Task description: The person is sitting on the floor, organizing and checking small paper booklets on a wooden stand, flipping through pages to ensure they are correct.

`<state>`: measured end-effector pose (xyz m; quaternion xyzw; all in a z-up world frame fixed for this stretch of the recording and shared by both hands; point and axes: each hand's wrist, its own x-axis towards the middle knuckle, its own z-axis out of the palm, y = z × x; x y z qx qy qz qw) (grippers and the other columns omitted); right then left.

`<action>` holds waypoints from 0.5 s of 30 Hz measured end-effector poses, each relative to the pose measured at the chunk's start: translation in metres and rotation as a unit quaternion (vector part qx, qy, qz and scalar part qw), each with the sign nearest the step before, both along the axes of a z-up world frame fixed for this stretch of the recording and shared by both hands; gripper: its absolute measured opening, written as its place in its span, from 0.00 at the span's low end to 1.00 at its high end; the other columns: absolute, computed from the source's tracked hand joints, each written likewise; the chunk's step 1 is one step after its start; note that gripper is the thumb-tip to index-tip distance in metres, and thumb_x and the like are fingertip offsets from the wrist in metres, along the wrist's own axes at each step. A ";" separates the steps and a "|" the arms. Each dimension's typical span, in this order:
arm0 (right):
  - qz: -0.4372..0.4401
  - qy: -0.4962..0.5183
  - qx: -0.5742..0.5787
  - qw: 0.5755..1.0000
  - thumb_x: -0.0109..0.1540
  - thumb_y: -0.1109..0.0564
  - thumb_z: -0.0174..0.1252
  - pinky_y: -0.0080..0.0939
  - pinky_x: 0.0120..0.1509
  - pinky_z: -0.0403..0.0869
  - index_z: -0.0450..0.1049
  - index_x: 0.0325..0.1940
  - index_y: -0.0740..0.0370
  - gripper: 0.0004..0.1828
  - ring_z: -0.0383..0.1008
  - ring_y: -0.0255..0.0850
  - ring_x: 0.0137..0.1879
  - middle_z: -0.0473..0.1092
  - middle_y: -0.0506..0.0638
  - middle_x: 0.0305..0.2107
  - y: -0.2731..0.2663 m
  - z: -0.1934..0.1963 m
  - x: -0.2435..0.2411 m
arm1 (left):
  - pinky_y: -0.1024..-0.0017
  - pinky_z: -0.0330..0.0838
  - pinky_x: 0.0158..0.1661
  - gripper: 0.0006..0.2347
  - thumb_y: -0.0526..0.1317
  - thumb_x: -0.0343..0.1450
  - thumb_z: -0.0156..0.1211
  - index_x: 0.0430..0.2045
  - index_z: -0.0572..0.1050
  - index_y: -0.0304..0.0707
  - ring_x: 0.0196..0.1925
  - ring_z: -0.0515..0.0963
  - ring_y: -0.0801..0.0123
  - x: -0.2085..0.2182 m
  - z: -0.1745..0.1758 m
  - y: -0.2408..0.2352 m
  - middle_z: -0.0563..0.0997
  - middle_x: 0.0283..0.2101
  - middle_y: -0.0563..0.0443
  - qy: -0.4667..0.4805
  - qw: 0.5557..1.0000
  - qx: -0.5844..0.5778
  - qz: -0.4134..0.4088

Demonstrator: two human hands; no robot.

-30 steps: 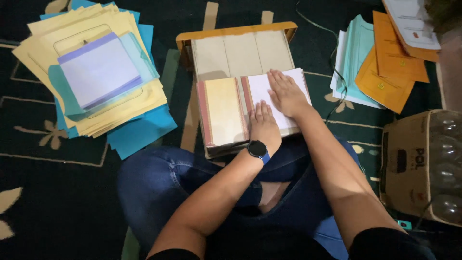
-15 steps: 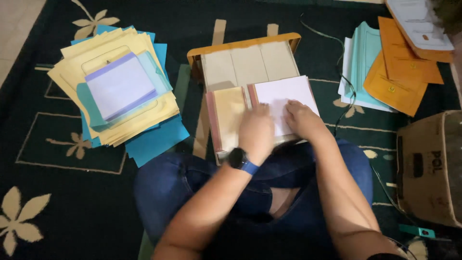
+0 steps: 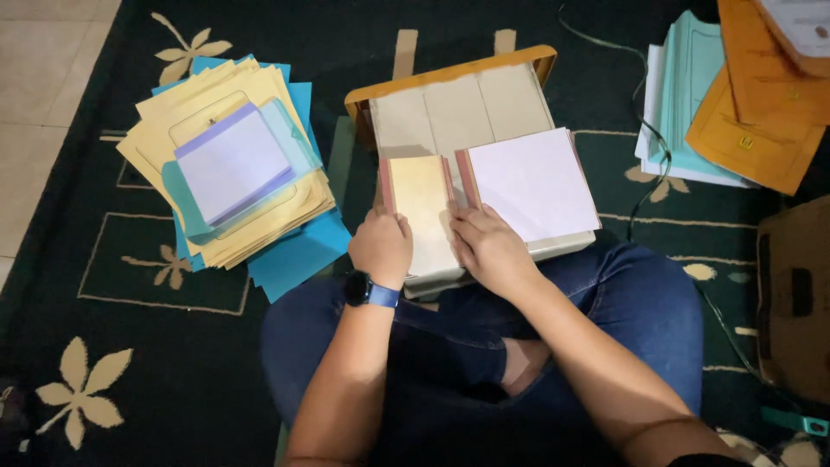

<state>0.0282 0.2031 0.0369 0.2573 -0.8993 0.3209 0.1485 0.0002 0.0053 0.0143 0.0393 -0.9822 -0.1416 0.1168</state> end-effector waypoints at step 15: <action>-0.002 -0.259 -0.291 0.921 0.64 0.54 0.62 0.45 0.68 0.69 0.53 0.77 0.65 0.41 0.68 0.48 0.68 0.68 0.61 0.63 0.023 0.001 0.005 | 0.82 0.71 0.36 0.04 0.31 0.74 0.61 0.32 0.72 0.30 0.37 0.79 0.83 -0.002 -0.002 0.036 0.81 0.34 0.56 0.024 0.754 0.633 -0.177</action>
